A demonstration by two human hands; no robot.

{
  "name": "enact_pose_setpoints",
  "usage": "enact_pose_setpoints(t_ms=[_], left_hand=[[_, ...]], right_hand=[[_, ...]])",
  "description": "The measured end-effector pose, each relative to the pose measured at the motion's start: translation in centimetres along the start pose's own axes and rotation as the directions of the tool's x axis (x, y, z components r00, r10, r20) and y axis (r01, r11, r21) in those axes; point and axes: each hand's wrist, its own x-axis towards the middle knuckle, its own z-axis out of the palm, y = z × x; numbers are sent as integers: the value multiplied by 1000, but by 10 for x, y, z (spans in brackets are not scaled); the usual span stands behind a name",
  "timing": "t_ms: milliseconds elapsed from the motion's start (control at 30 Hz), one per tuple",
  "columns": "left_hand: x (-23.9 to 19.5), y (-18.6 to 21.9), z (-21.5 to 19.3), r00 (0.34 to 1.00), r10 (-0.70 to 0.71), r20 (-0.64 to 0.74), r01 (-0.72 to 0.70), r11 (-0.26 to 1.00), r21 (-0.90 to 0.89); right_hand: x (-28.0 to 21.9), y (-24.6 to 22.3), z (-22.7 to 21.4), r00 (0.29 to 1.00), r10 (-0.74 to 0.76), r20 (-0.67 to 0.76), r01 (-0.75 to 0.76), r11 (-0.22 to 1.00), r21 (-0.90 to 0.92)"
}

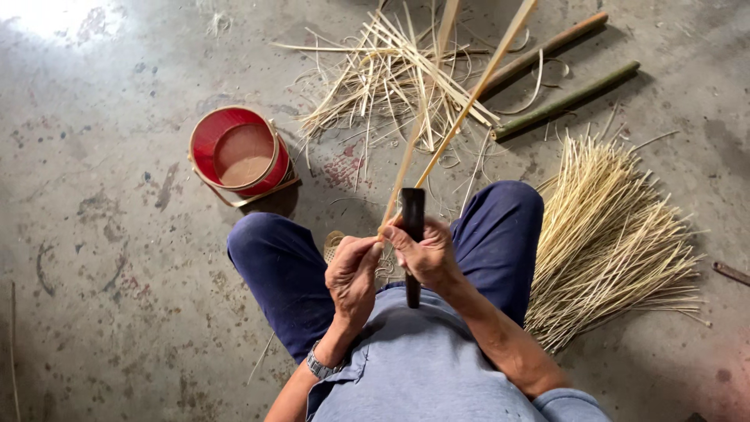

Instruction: The person sits on the floor and uses a knife to split long bamboo strips into thinner strands. They repeatedly pick up strips, split them with the knife, and place the finished strands into a pile.

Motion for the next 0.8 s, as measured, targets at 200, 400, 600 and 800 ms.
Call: enact_pose_setpoints(t_ms=[200, 400, 600, 800], left_hand=[[2, -9, -12, 984, -96, -151, 76, 988, -133], [16, -14, -48, 949, -119, -293, 64, 979, -191], [17, -33, -39, 949, -274, -156, 185, 885, -427], [0, -62, -19, 949, -315, 26, 303, 882, -360]], right_hand=[[9, -3, -5, 945, -322, -60, 309, 938, -158], [33, -3, -76, 983, 18, -181, -29, 998, -60], [48, 43, -77, 980, 145, -140, -201, 680, -705], [47, 4, -57, 951, 308, -10, -299, 915, -269]])
